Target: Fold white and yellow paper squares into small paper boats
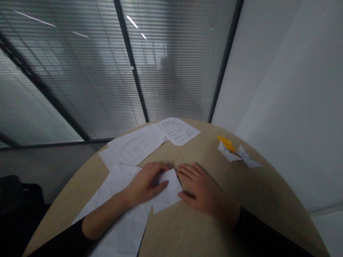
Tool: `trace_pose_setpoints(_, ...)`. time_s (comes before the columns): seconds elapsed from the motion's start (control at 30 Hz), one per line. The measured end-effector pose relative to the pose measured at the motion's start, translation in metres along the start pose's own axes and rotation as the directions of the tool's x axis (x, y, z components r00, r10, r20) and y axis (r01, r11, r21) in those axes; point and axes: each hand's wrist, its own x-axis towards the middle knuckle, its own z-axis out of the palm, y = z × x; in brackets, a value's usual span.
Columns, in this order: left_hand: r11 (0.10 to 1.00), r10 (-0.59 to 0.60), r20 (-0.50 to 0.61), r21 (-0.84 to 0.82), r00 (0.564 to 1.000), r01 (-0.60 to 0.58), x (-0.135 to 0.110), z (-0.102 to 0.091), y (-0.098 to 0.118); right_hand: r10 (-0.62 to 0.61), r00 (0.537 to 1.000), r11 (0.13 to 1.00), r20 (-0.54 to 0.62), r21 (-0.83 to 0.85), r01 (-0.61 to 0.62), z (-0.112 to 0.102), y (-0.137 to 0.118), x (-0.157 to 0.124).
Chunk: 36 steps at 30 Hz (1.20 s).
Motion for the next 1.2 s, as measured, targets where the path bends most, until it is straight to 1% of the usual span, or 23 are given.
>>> trace_pose_setpoints(0.07,0.994,-0.046,-0.033,-0.096,0.998,0.042,-0.001,0.003,-0.002,0.001,1.000,1.000,-0.015,0.010,-0.001,-0.001,-0.001,0.001)
trace_pose_setpoints(0.13,0.983,-0.062,-0.057,-0.176,0.996,0.051,0.000,0.002,-0.002,0.007,0.999,1.000,-0.041,0.024,-0.006,-0.002,-0.001,0.001)
trace_pose_setpoints(0.27,0.952,-0.015,-0.105,-0.306,0.994,-0.018,0.004,-0.003,0.004,0.023,0.992,0.997,-0.126,0.078,-0.013,-0.001,0.001,0.001)
trace_pose_setpoints(0.37,0.936,0.010,-0.140,-0.346,0.990,-0.058,0.006,-0.006,0.008,0.069,0.973,0.990,-0.219,0.139,-0.039,0.003,0.004,0.001)
trace_pose_setpoints(0.47,0.952,0.018,-0.156,-0.300,0.988,-0.065,0.006,-0.005,0.005,0.113,0.957,0.982,-0.268,0.178,-0.066,0.007,0.008,0.001)
trace_pose_setpoints(0.53,0.971,0.021,-0.150,-0.232,0.988,-0.055,0.005,-0.004,0.001,0.112,0.959,0.982,-0.261,0.178,-0.066,0.009,0.009,0.001)
trace_pose_setpoints(0.7,1.000,0.013,-0.086,0.017,0.996,-0.011,0.003,0.000,-0.007,0.072,0.968,0.990,-0.241,0.134,-0.040,0.009,0.006,0.002)
trace_pose_setpoints(0.8,0.996,0.003,-0.044,0.085,0.999,0.001,0.002,0.002,-0.007,0.088,0.962,0.992,-0.257,0.115,-0.060,0.010,0.004,0.002)
trace_pose_setpoints(0.93,0.996,0.058,0.018,0.065,0.998,-0.059,0.001,0.002,-0.007,0.116,0.960,0.989,-0.254,0.116,-0.089,0.012,0.005,0.001)
trace_pose_setpoints(1.03,0.993,0.110,0.004,0.040,0.994,-0.110,0.001,0.001,-0.007,0.112,0.961,0.989,-0.251,0.126,-0.082,0.010,0.005,0.002)
trace_pose_setpoints(1.13,0.981,0.171,-0.027,0.102,0.985,-0.167,0.001,0.000,-0.008,0.074,0.959,0.994,-0.275,0.093,-0.050,0.005,0.004,0.002)
trace_pose_setpoints(1.2,0.967,0.216,-0.024,0.147,0.976,-0.210,0.001,-0.001,-0.009,0.024,0.953,0.999,-0.302,0.046,-0.011,0.002,0.003,0.002)
